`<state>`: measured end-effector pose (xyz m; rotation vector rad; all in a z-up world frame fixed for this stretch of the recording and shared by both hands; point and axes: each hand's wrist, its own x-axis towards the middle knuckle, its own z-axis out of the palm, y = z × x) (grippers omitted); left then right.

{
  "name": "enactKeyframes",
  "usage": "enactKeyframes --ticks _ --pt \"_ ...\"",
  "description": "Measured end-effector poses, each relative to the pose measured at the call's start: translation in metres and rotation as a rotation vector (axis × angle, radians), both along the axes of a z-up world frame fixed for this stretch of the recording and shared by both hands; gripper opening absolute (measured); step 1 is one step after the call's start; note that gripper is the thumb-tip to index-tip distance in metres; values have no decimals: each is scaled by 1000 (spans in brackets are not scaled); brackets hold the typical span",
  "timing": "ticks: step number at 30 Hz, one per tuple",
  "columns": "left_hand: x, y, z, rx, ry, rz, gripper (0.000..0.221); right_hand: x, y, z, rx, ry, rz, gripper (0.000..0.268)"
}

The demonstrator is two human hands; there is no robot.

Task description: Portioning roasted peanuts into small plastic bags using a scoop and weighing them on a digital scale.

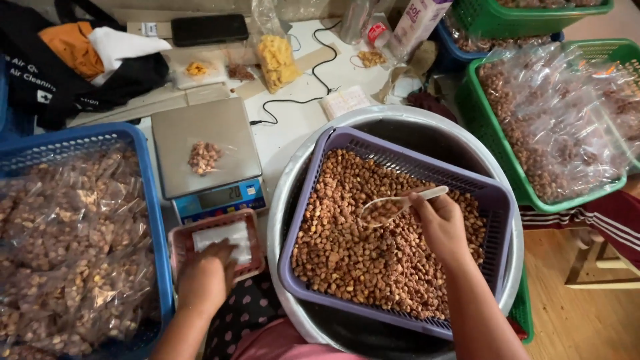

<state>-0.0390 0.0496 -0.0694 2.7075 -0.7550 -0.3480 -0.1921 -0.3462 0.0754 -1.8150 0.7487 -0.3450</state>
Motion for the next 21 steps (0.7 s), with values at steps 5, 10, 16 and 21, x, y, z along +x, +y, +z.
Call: enactKeyframes --ticks 5,10,16,21 --pt "8 -11 14 -49 12 114 40 1 5 9 -12 9 -34 25" --pt "1 -59 95 -850 189 364 24 0 19 18 46 -127 -153 20" --pt "-32 -130 100 -1433 740 -64 8 7 37 55 4 -121 -144 21" --pt "-46 -158 129 -1193 659 -317 23 -3 41 82 -241 -380 -68 16"
